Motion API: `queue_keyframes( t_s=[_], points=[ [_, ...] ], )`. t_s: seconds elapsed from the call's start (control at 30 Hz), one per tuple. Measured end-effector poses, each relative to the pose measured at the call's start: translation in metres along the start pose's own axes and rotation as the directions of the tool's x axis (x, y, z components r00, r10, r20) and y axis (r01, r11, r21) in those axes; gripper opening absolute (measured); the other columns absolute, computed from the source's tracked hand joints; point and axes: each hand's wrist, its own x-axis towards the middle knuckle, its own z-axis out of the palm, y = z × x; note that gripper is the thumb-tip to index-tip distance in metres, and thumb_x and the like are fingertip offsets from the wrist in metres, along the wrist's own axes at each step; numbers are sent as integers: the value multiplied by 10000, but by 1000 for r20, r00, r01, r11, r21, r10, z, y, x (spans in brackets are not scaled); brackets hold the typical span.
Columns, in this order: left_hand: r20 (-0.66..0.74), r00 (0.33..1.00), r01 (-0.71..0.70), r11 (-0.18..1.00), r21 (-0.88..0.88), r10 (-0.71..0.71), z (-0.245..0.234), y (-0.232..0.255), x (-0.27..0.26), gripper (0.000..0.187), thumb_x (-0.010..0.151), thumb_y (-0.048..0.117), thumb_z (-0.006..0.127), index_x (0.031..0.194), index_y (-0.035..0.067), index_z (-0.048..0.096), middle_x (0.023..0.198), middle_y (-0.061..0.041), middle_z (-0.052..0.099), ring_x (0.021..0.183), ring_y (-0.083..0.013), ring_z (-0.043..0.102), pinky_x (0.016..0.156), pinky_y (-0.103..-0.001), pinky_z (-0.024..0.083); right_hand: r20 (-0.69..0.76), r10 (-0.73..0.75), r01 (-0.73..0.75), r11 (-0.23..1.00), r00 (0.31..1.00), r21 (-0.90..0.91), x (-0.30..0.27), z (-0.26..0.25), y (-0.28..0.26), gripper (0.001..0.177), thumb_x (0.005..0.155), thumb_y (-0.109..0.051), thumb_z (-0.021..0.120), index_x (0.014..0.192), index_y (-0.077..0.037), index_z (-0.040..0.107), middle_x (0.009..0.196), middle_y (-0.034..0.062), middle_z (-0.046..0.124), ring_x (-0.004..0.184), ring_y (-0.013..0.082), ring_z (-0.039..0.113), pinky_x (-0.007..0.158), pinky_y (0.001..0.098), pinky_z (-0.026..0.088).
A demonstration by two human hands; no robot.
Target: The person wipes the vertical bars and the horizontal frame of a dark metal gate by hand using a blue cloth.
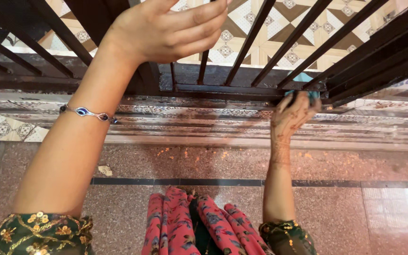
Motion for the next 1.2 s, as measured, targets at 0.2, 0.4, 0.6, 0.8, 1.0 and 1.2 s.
queue_keyframes(
  t_s=[0.2, 0.4, 0.6, 0.8, 1.0, 1.2],
  points=[
    [-19, 1000, -18, 1000, 22, 18, 2, 1, -2, 185, 1169, 360, 529, 1214, 227, 649, 1449, 74, 601, 1455, -69, 478, 1180, -385, 348, 212, 5, -26, 995, 977, 98, -19, 4, -84, 231, 1010, -90, 614, 1236, -42, 606, 1146, 118, 620, 1214, 294, 576, 1205, 528, 367],
    [0, 1000, -10, 1000, -9, 10, 2, 2, -5, 167, 1181, 328, 511, 1173, 214, 633, 1455, 66, 591, 1432, -67, 467, 1185, -384, 336, 433, -47, -115, 933, 900, 342, -16, -1, -187, 344, 965, 20, 639, 1293, -84, 644, 1194, 135, 642, 933, 241, 611, 961, 479, 530],
    [-24, 1000, -4, 1000, 0, 4, 5, 3, -7, 152, 1171, 326, 531, 1180, 219, 637, 1455, 76, 586, 1430, -60, 463, 1176, -384, 344, 285, -292, 143, 884, 913, 446, -13, -2, -243, 568, 800, -35, 673, 1359, -56, 576, 1340, 258, 569, 1279, 402, 523, 1124, 587, 389],
    [-46, 999, 2, 1000, -26, -3, 6, 3, -7, 127, 1156, 319, 556, 1171, 218, 632, 1443, 73, 591, 1419, -55, 472, 1155, -371, 353, 458, -335, 53, 849, 823, 526, -9, -1, -218, 567, 889, 81, 620, 1408, -148, 618, 1373, 163, 600, 1287, 332, 535, 1146, 500, 422],
    [-40, 999, 4, 1000, -28, -5, 3, 2, -3, 129, 1143, 324, 564, 1170, 220, 636, 1418, 83, 599, 1430, -56, 486, 1147, -373, 349, 417, -254, 15, 867, 873, 497, -15, -1, -160, 492, 947, 83, 607, 1389, -133, 637, 1352, 154, 614, 1268, 319, 558, 1127, 476, 463],
    [-27, 1000, -3, 1000, 18, 3, -7, -4, 7, 202, 1099, 373, 553, 1222, 265, 672, 1409, 114, 617, 1388, -39, 505, 1136, -370, 354, 378, -173, 30, 934, 910, 355, -13, -7, -96, 449, 929, 19, 647, 1365, -86, 642, 1349, 190, 613, 1333, 353, 527, 1220, 558, 347]
  ],
)
